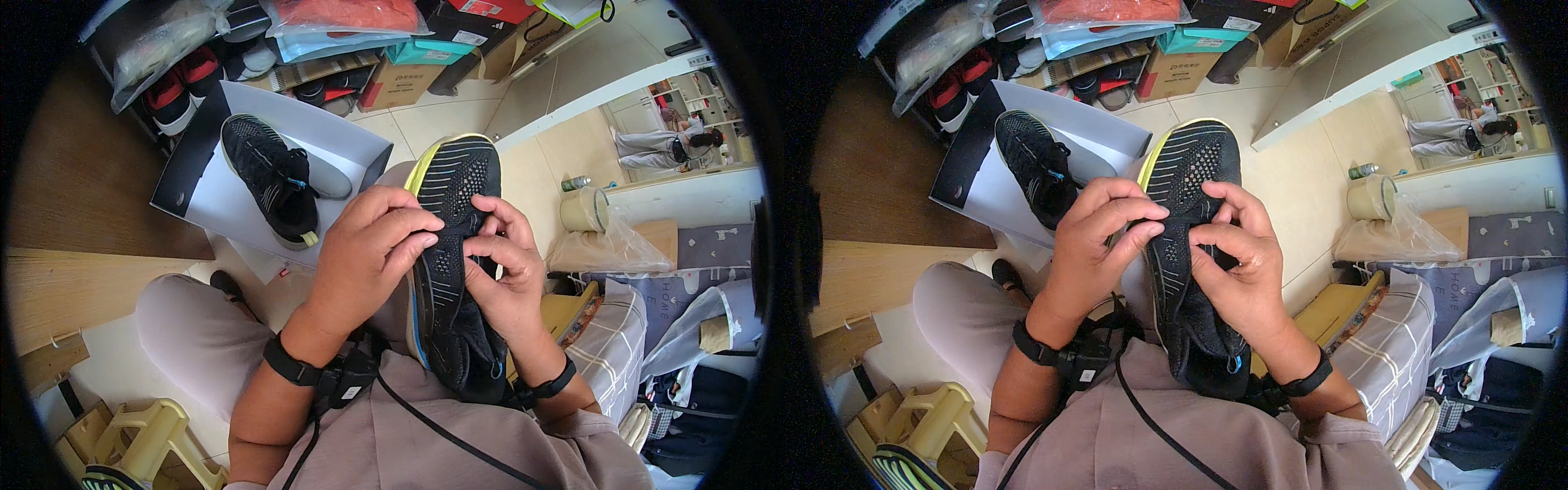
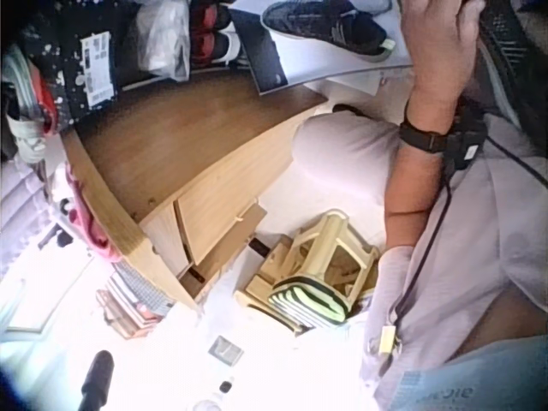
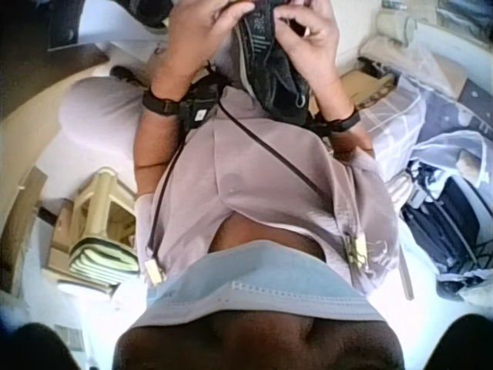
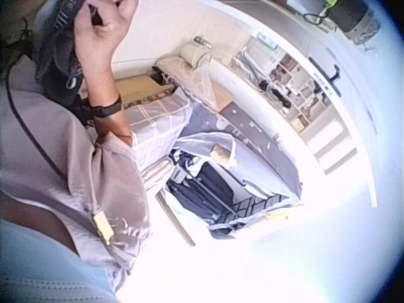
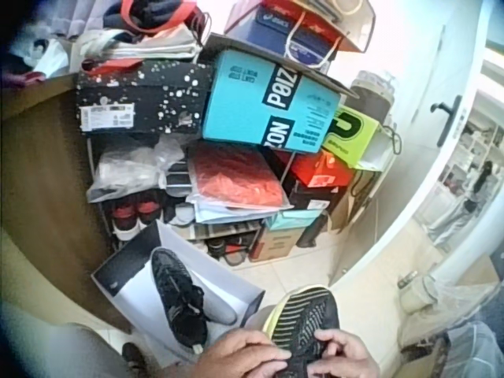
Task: The person laces a black athletic shoe by hand, pulling the laces through the eyelets and adjusting the fit.
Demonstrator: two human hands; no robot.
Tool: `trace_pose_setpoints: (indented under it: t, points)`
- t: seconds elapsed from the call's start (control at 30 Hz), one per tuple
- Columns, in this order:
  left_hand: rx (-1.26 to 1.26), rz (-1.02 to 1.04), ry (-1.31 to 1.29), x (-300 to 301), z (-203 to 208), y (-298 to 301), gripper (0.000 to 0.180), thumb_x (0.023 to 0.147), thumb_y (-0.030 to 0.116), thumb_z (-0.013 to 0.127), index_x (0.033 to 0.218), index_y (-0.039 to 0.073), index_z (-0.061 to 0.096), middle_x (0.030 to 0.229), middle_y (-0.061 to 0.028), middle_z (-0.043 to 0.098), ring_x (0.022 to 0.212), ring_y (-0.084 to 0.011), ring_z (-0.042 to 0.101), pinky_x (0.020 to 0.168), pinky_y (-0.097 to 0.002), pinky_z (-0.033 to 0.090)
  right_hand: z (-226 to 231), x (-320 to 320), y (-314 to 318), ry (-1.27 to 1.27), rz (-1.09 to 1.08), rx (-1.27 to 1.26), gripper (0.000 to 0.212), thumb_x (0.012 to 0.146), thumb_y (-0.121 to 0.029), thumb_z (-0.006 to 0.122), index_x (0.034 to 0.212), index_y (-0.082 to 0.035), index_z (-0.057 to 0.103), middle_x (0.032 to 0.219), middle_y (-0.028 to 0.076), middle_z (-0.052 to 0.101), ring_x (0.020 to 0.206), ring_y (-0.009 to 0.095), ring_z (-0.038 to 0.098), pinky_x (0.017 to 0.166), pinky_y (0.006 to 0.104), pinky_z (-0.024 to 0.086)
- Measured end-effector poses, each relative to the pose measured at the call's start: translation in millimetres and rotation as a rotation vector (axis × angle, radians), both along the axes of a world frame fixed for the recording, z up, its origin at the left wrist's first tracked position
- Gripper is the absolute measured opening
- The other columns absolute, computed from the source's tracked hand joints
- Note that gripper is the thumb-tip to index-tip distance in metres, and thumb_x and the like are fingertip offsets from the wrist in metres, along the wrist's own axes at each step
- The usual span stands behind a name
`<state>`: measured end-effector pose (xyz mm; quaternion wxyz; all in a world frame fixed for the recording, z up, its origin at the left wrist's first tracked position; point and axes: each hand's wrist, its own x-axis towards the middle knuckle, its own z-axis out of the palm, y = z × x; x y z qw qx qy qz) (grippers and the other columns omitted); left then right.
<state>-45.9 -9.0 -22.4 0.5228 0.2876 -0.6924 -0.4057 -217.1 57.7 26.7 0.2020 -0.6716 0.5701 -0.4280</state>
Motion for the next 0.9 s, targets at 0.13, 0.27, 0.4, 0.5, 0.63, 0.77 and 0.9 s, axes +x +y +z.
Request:
trace_pose_setpoints:
  t: [0.13, 0.27, 0.4, 0.5, 0.63, 0.77, 0.9]
  points:
    - [-0.036, -0.04, -0.053, 4, 0, -1, 0.016, 0.075, 0.006, 0.07, 0.09, 0.009, 0.069, 0.093, -0.0061, 0.058, 0.084, -0.0236, 0.059, 0.074, -0.0335, 0.048, 2, -1, 1, 0.028, 0.006, 0.011, 0.021, 0.068, 0.009, 0.066, 0.085, -0.002, 0.069, 0.124, 0.011, 0.052, 0.088, 0.015, 0.046, 0.082, 0.0277, 0.043]
    - [-0.019, -0.116, -0.012, 7, -2, -1, 0.014, 0.074, 0.002, 0.068, 0.087, 0.009, 0.069, 0.09, -0.0054, 0.057, 0.084, -0.0225, 0.058, 0.073, -0.0319, 0.047, 4, -2, 2, 0.004, 0.022, 0.024, 0.022, 0.067, 0.008, 0.066, 0.086, -0.002, 0.07, 0.125, 0.011, 0.052, 0.09, 0.016, 0.047, 0.083, 0.0282, 0.043]
    - [0.003, -0.14, -0.009, 10, 0, 0, 0.014, 0.074, 0.001, 0.067, 0.086, 0.008, 0.069, 0.089, -0.0048, 0.057, 0.083, -0.0214, 0.057, 0.072, -0.0312, 0.046, 5, 2, 5, -0.018, 0.001, 0.014, 0.019, 0.07, 0.01, 0.062, 0.083, -0.002, 0.07, 0.123, 0.014, 0.055, 0.095, 0.017, 0.052, 0.087, 0.0294, 0.044]
    - [-0.026, -0.171, -0.075, 13, -2, 0, 0.014, 0.077, -0.003, 0.066, 0.088, 0.006, 0.069, 0.096, -0.0049, 0.057, 0.087, -0.0177, 0.056, 0.075, -0.0271, 0.046, 2, -7, 10, -0.188, -0.031, -0.012, 0.02, 0.073, 0.012, 0.056, 0.079, -0.002, 0.068, 0.121, 0.015, 0.056, 0.099, 0.018, 0.054, 0.089, 0.0306, 0.045]
    - [0.001, -0.173, -0.081, 12, 0, 2, 0.014, 0.078, -0.003, 0.066, 0.088, 0.006, 0.07, 0.096, -0.0049, 0.057, 0.088, -0.0172, 0.055, 0.076, -0.0268, 0.045, -4, -7, 14, -0.362, -0.183, -0.056, 0.022, 0.076, 0.015, 0.048, 0.076, -0.003, 0.062, 0.119, 0.014, 0.056, 0.098, 0.017, 0.053, 0.09, 0.0305, 0.043]
    - [0.026, -0.183, -0.066, 11, 0, 3, 0.013, 0.079, -0.003, 0.065, 0.088, 0.006, 0.07, 0.096, -0.0048, 0.057, 0.088, -0.0168, 0.055, 0.076, -0.0265, 0.045, -5, -8, 13, -0.352, -0.181, -0.075, 0.02, 0.078, 0.014, 0.047, 0.079, -0.004, 0.057, 0.12, 0.013, 0.055, 0.096, 0.016, 0.051, 0.089, 0.0288, 0.041]
    - [0.021, -0.187, -0.066, 9, 0, 2, 0.012, 0.079, -0.002, 0.066, 0.088, 0.005, 0.07, 0.097, -0.0053, 0.057, 0.088, -0.0169, 0.056, 0.076, -0.0265, 0.045, -7, -12, 14, -0.386, -0.167, -0.106, 0.02, 0.08, 0.013, 0.047, 0.082, -0.005, 0.055, 0.119, 0.012, 0.055, 0.094, 0.015, 0.05, 0.088, 0.0284, 0.041]
